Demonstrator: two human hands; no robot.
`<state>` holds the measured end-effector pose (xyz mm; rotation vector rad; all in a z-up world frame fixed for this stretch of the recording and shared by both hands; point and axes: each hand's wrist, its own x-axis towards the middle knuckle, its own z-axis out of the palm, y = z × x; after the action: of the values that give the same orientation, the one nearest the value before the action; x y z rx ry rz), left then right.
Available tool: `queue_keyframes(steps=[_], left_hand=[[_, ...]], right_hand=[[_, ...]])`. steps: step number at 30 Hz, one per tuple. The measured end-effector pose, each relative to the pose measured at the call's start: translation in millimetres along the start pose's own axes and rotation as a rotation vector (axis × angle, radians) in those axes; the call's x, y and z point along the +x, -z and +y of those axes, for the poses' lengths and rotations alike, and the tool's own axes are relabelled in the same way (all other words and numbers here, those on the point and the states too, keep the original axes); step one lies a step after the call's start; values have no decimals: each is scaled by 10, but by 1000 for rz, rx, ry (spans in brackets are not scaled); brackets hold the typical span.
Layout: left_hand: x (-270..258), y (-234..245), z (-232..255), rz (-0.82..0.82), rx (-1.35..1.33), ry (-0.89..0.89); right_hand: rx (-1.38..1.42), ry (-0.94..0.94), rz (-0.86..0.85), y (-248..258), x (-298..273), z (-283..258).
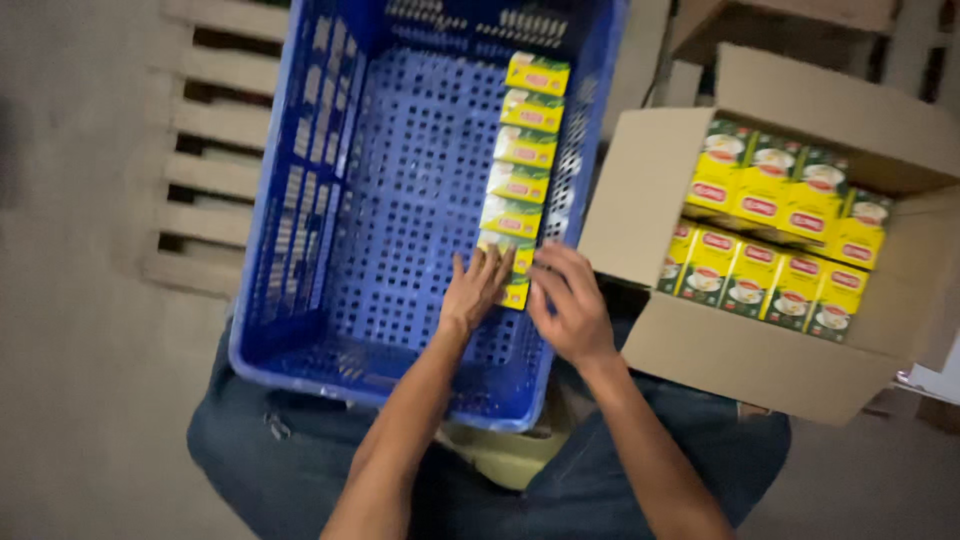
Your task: The person opens a cardboard box and transfers small yellow and green boxes into a blue plastic basket. They arrange the boxes in neat rows inside the basket.
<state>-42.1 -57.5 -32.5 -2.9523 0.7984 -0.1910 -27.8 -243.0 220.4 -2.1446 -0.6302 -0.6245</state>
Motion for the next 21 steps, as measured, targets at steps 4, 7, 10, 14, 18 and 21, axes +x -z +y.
queue_keyframes(steps=[4,7,10,14,18,21], left_hand=[[52,317,-42,-77,-29,3],[118,472,-4,-116,-13,1],[122,539,0,-106,66,11],[157,637,13,-240,81,-6],[228,863,26,-318,43,9],[293,1137,-9,-451,-68,27]], right_hand=[[-85,-10,66,658,71,-185],[-286,13,93,1134,-4,204],[-369,-242,120,1681,-17,675],[-449,-495,245,2038,105,1230],[-401,-861,171,2122,288,1613],[-402,-1028,49,2148,440,1827]])
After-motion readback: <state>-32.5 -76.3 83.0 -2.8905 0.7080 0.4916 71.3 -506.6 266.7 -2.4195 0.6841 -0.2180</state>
